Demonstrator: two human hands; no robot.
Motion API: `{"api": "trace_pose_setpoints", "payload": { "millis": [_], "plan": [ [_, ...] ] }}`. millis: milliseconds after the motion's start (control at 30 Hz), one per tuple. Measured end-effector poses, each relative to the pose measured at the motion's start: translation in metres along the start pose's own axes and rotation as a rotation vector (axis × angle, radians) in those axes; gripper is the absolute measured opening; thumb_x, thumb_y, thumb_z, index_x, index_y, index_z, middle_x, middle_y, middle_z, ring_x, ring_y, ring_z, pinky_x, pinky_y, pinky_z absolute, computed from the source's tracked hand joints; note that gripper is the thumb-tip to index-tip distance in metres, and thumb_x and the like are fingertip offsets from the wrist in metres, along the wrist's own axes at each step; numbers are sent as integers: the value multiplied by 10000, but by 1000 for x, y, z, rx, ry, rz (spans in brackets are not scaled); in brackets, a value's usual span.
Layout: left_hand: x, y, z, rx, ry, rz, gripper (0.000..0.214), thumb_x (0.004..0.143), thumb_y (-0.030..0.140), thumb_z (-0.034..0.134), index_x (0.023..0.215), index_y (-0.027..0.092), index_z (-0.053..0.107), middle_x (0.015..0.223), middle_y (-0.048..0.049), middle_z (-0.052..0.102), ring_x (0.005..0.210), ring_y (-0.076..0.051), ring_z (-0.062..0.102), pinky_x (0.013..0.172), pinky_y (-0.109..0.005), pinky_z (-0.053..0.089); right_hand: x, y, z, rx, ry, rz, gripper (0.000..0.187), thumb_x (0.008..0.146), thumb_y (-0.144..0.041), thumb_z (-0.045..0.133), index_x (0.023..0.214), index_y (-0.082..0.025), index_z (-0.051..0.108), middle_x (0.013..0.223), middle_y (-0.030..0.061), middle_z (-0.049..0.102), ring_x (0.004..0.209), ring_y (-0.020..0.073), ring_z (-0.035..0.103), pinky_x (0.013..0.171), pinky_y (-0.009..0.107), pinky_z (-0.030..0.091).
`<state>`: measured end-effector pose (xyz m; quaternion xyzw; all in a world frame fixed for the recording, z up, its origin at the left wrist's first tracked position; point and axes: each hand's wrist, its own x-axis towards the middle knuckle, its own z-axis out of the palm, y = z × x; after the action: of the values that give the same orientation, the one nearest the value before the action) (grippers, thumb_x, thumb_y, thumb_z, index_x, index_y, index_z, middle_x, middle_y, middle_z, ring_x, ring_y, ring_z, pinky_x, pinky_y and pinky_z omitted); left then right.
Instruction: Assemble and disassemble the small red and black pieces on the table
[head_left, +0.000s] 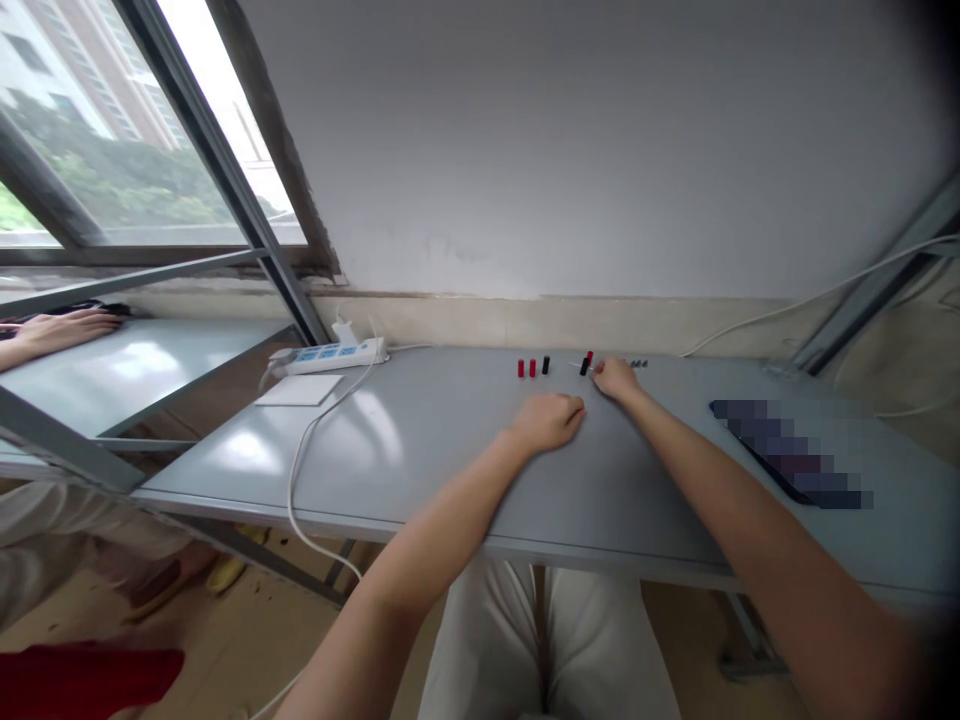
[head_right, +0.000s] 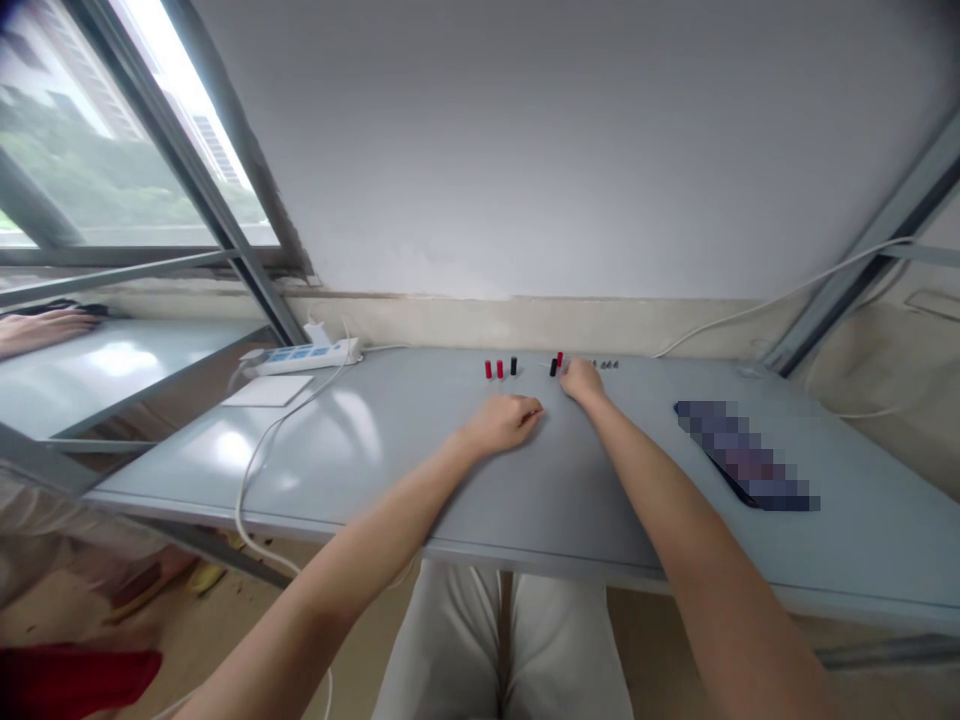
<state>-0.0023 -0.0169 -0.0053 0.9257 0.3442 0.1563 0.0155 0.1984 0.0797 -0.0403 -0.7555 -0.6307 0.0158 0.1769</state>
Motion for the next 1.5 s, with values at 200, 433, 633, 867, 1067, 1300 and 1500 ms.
{"api": "trace_pose_setpoints", "payload": {
  "millis": [200, 433, 633, 867, 1067, 1300, 1500],
  "plan": [
    [1, -1, 2, -20, -6, -16, 329, 909, 299, 327, 911, 161, 626, 838, -97, 657, 768, -189, 604, 699, -297, 435, -3, 2, -2, -31, 16, -19, 222, 787, -278, 540, 841, -131, 697, 926, 173, 679, 862, 239, 623, 722, 298, 438],
    [2, -5, 6, -12, 3, -242, 405, 883, 275, 372, 1254, 144, 466, 958, -138, 657, 876, -254, 616, 762, -353, 448, -25, -3, -31, -186, -91, -3, 213, 757, -247, 570, 885, -125, 688, 946, 203, 661, 870, 267, 619, 706, 335, 439],
    [9, -5, 7, -35, -32, -454, 694, 855, 202, 379, 1450, 84, 39, 1088, -194, 606, 946, -279, 600, 818, -371, 440, -63, -7, -48, -16, -33, -119, 210, 767, -313, 542, 682, -164, 663, 705, 110, 650, 693, 200, 588, 615, 279, 390],
    [40, -8, 12, -46, -53, -600, 866, 795, 125, 428, 1427, 102, -165, 1109, -195, 602, 1005, -281, 579, 841, -385, 437, -80, 1, -38, 157, 27, -130, 226, 774, -313, 508, 620, -180, 605, 611, 36, 594, 581, 147, 508, 561, 254, 328],
    [58, -12, 20, -55, -36, -645, 859, 811, 117, 432, 1425, 102, -169, 1181, -224, 568, 1042, -260, 574, 885, -373, 418, -79, 1, -35, 218, 47, -168, 232, 775, -329, 498, 624, -182, 594, 593, 24, 579, 573, 143, 498, 554, 254, 316],
    [64, -15, 24, -47, -8, -652, 855, 793, 97, 476, 1445, 85, -78, 1148, -230, 588, 1081, -269, 558, 913, -393, 407, -81, -1, -33, 212, 2, -200, 224, 770, -328, 498, 636, -186, 607, 591, 28, 587, 563, 151, 506, 545, 261, 322],
    [68, -13, 13, -34, -2, -602, 536, 847, 40, 338, 1381, 44, 292, 1136, -235, 575, 1069, -267, 565, 863, -368, 454, -83, -3, -34, 218, 16, -249, 246, 779, -332, 491, 603, -194, 591, 575, 26, 585, 546, 144, 502, 537, 253, 332]
  ]
}}
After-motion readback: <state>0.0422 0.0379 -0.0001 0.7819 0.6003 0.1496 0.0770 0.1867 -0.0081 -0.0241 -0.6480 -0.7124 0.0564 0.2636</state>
